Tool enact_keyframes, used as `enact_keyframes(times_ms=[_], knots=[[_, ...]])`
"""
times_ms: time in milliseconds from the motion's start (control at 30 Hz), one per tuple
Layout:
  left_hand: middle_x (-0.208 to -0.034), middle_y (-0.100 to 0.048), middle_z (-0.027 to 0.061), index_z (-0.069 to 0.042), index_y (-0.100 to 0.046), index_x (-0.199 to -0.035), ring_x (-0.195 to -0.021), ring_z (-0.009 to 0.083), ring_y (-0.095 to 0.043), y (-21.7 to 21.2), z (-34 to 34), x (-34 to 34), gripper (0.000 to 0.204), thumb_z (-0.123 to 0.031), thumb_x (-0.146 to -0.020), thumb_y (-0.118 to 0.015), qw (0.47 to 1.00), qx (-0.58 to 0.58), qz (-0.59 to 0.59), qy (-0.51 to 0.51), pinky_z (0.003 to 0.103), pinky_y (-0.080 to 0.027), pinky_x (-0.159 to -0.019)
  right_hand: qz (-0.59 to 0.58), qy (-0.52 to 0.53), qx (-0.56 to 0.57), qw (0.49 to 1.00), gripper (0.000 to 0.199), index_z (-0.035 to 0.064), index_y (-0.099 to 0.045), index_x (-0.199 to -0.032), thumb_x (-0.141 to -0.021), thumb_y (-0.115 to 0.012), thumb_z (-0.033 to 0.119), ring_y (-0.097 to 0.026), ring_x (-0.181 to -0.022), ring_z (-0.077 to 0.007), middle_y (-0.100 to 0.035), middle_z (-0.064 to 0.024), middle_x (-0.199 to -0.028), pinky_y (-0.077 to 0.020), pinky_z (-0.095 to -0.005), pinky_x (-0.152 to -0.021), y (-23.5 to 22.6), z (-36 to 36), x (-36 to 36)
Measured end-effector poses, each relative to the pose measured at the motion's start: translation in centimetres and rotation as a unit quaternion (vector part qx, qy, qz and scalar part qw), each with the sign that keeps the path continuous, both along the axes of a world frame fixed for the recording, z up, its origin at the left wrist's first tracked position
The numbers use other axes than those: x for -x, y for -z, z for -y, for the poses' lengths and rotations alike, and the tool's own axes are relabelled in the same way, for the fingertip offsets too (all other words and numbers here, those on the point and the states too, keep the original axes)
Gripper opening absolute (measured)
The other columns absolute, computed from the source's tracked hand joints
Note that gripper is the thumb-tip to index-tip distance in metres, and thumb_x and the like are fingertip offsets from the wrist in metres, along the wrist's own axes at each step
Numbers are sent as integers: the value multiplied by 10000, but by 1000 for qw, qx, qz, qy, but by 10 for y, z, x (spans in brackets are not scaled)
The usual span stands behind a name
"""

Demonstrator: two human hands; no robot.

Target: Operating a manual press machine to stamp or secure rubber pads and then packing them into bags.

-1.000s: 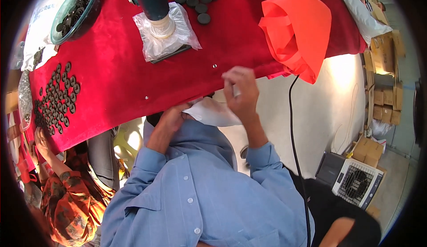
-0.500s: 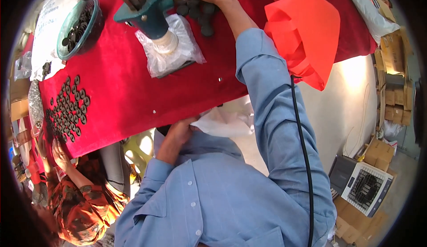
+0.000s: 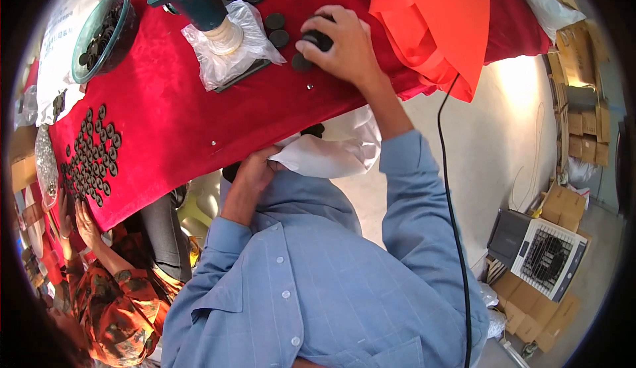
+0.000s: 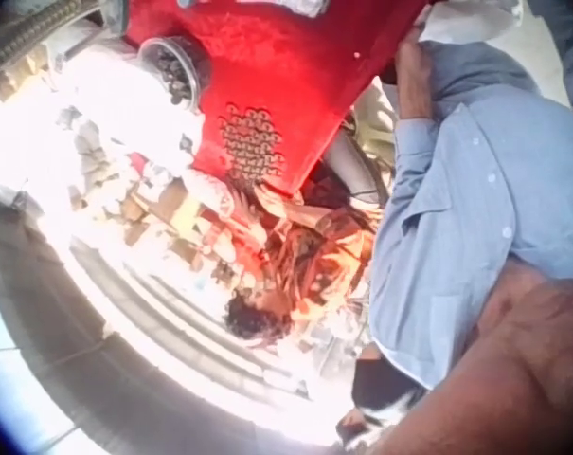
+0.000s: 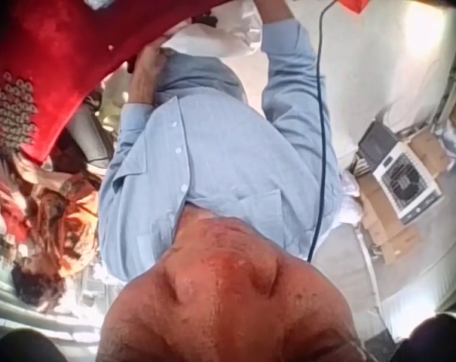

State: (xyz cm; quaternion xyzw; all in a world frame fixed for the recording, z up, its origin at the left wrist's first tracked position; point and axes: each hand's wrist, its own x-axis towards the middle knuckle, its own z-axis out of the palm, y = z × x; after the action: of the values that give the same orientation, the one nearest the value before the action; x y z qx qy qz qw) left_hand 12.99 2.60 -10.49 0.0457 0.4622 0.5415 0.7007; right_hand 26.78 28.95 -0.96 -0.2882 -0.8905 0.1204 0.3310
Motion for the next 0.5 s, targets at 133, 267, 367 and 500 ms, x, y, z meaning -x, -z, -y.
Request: enact_keyframes(times_ms=[133,267,367,500], knots=[[-1191,-700,204,61,-606,-1268,-1047,337,-709,7,-1,1,372,-45,-916,-548,1000,6,2,8,473,-609,-882,-5,91,4,996,339,168,-734,-983,-720,-821,363,-597,-1110,-301,-629,-66,-1170,-441,-477,-912,-2,55,-19],[-1190,-701,202,57,-604,-1278,-1047,331,-711,4,-1,-1,380,-50,-920,-536,1000,-9,8,1,462,-616,-867,-8,115,12,993,390,195,-715,-1030,-693,-835,348,-547,-1166,-306,-606,-76,-1205,-351,-500,-966,0,93,-29],[-1203,-698,196,54,-598,-1295,-1049,322,-712,-1,-2,-1,395,-60,-921,-537,1000,-5,3,1,452,-618,-863,-3,119,9,993,401,202,-710,-1050,-694,-832,341,-541,-1168,-308,-598,-77,-1215,-352,-496,-972,-4,111,-33],[-1223,-692,187,49,-593,-1309,-1055,309,-710,-4,-3,-1,409,-64,-920,-536,1000,-10,-5,10,443,-618,-864,-9,131,2,991,468,193,-695,-1091,-665,-853,306,-493,-1214,-350,-542,-135,-1286,-362,-494,-995,-4,129,-38]])
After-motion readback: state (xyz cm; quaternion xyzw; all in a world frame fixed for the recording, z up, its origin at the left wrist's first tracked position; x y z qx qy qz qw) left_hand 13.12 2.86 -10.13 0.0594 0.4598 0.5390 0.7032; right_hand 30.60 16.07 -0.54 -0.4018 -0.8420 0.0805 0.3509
